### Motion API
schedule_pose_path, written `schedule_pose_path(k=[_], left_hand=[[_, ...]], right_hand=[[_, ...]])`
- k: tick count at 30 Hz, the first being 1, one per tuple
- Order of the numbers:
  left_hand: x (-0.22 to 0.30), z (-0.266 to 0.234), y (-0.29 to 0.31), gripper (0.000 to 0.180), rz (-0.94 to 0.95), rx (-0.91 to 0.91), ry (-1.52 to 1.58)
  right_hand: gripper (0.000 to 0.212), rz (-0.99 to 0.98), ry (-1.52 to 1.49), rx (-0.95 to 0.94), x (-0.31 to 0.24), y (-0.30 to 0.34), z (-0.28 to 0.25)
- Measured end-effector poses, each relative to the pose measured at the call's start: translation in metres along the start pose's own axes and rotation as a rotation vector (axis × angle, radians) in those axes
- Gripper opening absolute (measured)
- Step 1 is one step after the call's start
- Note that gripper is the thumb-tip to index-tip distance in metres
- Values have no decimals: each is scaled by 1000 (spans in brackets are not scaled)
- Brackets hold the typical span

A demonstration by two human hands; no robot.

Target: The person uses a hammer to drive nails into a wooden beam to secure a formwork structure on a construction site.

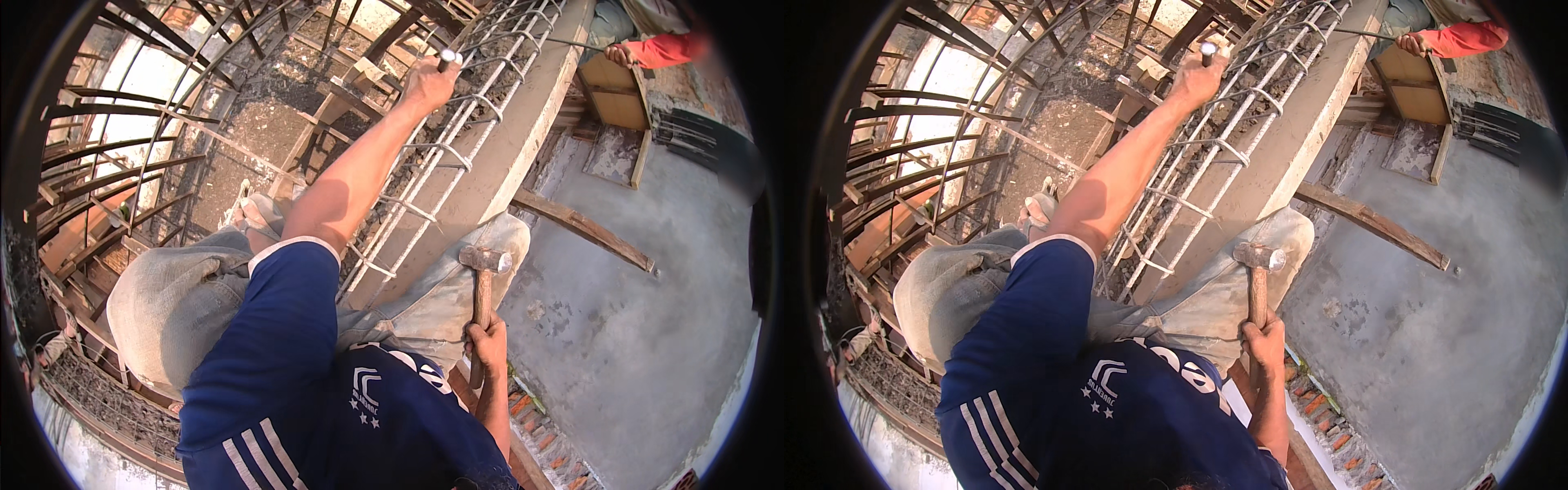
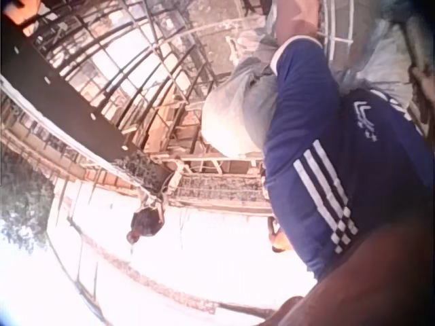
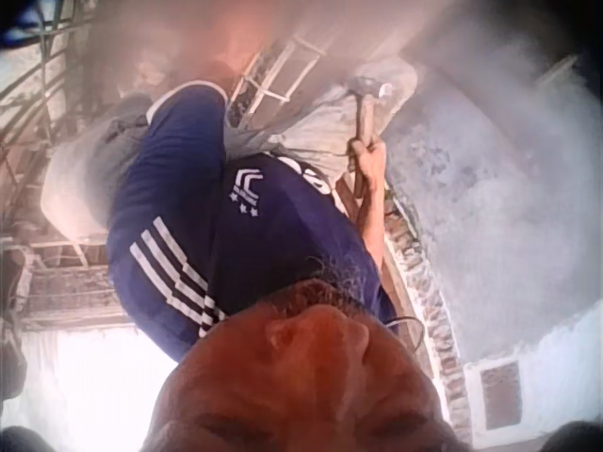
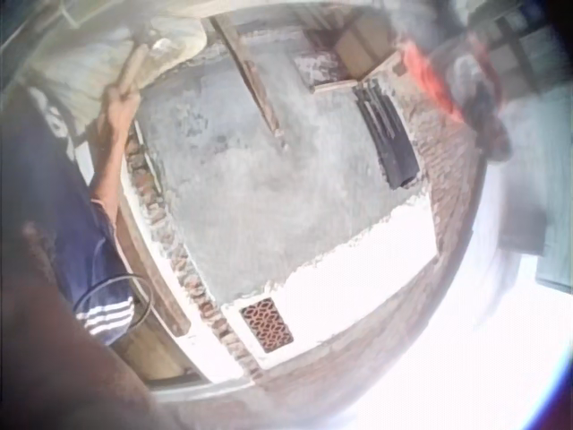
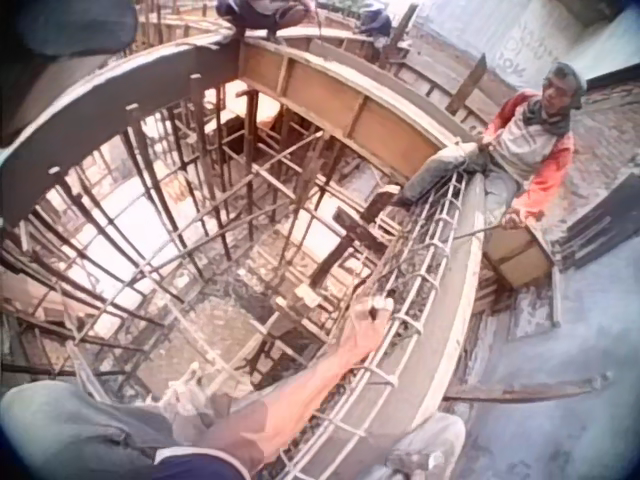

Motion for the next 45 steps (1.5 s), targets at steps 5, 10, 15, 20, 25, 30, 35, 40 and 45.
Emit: schedule_pose_path(k=[5,10,15,20,25,30,35,40,45], left_hand=[[-15,10,41,29,443,382,-106],[-42,-31,19,32,240,224,322],[-12,-72,28,48,333,395,305],[33,-144,-1,25,719,865,-621],[-26,-126,-5,48,396,597,814],[-83,-111,-4,47,194,627,946],[-53,-111,14,48,222,574,983],[-93,-136,-49,21,467,739,750],[-118,-111,-24,39,350,590,1175]], right_hand=[[4,58,132,-47,-35,-12,7],[4,85,79,-126,-44,-9,11],[5,58,47,-130,-40,-12,11],[5,46,67,-187,-41,-15,7],[5,37,81,-153,-30,-12,6],[6,10,102,-148,-36,-12,11],[6,37,70,-120,-29,-8,9],[6,31,75,-153,-45,-11,14],[6,36,65,-147,-38,-10,11]])
Point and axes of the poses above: each hand's wrist, its own y-axis away from the middle knuckle, its own z-axis out of the palm, x = y × z, the point moved 1 cm from there along -y, towards the middle knuckle, and after that the axes turned 8 degrees about -y, right-handed, at the moved point
